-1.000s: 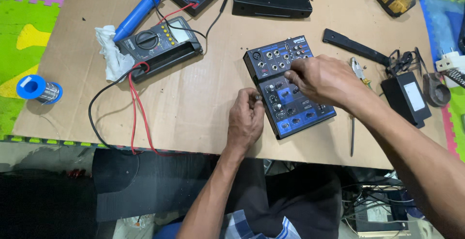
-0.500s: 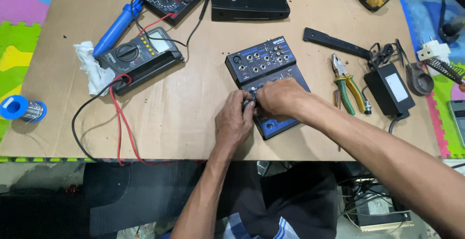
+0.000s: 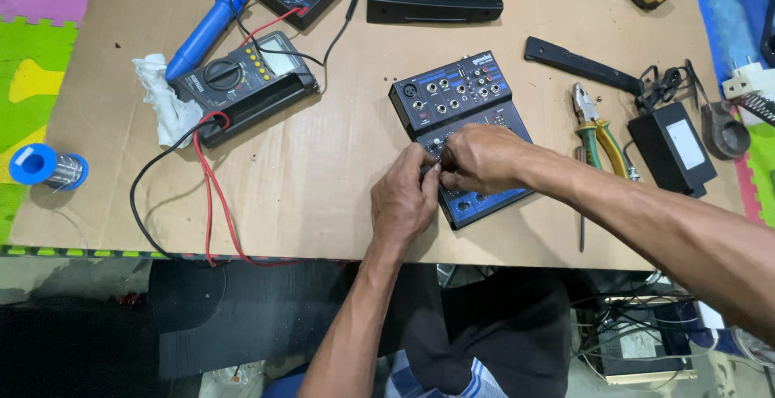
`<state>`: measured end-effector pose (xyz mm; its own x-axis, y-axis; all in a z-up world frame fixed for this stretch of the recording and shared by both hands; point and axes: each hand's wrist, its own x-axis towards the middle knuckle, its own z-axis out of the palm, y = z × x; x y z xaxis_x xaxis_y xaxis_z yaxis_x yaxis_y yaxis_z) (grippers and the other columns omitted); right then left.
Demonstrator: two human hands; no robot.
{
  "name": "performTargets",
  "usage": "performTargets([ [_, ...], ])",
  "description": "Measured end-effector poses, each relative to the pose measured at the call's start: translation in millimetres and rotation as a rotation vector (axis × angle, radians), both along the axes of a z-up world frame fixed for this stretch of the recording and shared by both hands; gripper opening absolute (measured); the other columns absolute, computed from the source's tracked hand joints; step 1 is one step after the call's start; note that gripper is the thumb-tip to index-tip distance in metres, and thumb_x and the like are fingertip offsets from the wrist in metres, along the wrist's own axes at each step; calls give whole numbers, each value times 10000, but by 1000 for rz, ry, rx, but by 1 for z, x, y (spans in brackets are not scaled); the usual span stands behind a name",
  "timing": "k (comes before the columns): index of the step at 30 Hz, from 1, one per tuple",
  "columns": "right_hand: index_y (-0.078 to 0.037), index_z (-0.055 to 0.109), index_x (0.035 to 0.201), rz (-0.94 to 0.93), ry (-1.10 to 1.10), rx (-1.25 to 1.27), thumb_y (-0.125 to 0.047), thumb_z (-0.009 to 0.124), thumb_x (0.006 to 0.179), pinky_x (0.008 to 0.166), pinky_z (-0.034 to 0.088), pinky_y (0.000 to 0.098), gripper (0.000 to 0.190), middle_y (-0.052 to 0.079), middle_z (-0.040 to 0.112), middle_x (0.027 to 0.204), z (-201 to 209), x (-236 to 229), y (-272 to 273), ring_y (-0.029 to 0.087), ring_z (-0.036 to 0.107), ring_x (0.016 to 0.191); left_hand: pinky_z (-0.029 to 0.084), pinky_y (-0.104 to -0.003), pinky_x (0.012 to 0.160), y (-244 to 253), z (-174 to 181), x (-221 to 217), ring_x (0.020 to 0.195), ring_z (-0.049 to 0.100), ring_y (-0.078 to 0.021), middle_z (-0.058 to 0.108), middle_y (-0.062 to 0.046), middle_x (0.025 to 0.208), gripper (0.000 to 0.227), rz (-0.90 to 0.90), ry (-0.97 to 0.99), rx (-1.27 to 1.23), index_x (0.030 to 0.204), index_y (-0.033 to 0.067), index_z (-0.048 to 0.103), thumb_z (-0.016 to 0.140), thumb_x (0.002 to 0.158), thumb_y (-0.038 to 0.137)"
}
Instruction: The person assembles small gray cylindrical components onto a blue electronic device with multiple ports and knobs. They pick up the components from the table and insert them into the device one by one, occasionally adjusting the knobs on the device.
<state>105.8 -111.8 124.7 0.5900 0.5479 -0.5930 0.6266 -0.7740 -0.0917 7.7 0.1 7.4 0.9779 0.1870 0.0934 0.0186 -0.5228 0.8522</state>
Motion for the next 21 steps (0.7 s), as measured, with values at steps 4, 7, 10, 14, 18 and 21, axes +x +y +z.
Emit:
performTargets([
  [4, -60, 814, 808, -22, 39, 35, -351, 681, 880, 777, 583, 550, 329, 193, 764, 765, 5, -2, 1, 430, 744, 851, 576, -483, 774, -1, 2, 1, 998, 677, -292, 614, -14, 976, 104, -9, -2, 12, 1039, 258, 553, 559, 973, 338],
  [7, -67, 812, 802, -89, 59, 55, -293, 659, 932, 791, 595, 475, 303, 144, 763, 695, 6, -2, 2, 357, 756, 768, 575, -486, 767, -1, 3, 2, 979, 679, -294, 608, -22, 959, 105, 7, -20, 44, 1018, 252, 547, 555, 970, 346],
  [10, -67, 807, 767, -86, 71, 79, -332, 688, 895, 745, 581, 526, 318, 191, 755, 711, -1, 0, -2, 417, 751, 807, 570, -509, 744, -2, 9, -1, 966, 674, -311, 597, -32, 939, 107, 3, -20, 40, 998, 234, 536, 550, 969, 336],
  [14, -66, 809, 802, -152, 68, 145, -334, 693, 900, 721, 575, 507, 308, 188, 753, 709, -10, 2, -10, 401, 754, 801, 574, -501, 734, -2, 11, -2, 944, 679, -306, 593, -30, 926, 93, 6, -24, 31, 1011, 224, 534, 538, 975, 310],
  [18, 42, 801, 973, -257, -31, 257, -234, 677, 942, 793, 545, 571, 304, 308, 761, 828, 97, -2, 15, 465, 740, 850, 590, -459, 757, -3, 8, -2, 857, 698, -250, 596, 8, 867, 52, 3, -56, -41, 1027, 228, 555, 545, 1001, 272],
  [21, -109, 797, 1009, -179, -138, -4, -336, 644, 965, 679, 487, 382, 276, 88, 810, 864, 121, 21, 2, 238, 650, 712, 475, -422, 590, -3, 12, -4, 704, 603, -227, 624, -7, 834, 129, 6, -40, -58, 992, 165, 507, 611, 998, 242],
])
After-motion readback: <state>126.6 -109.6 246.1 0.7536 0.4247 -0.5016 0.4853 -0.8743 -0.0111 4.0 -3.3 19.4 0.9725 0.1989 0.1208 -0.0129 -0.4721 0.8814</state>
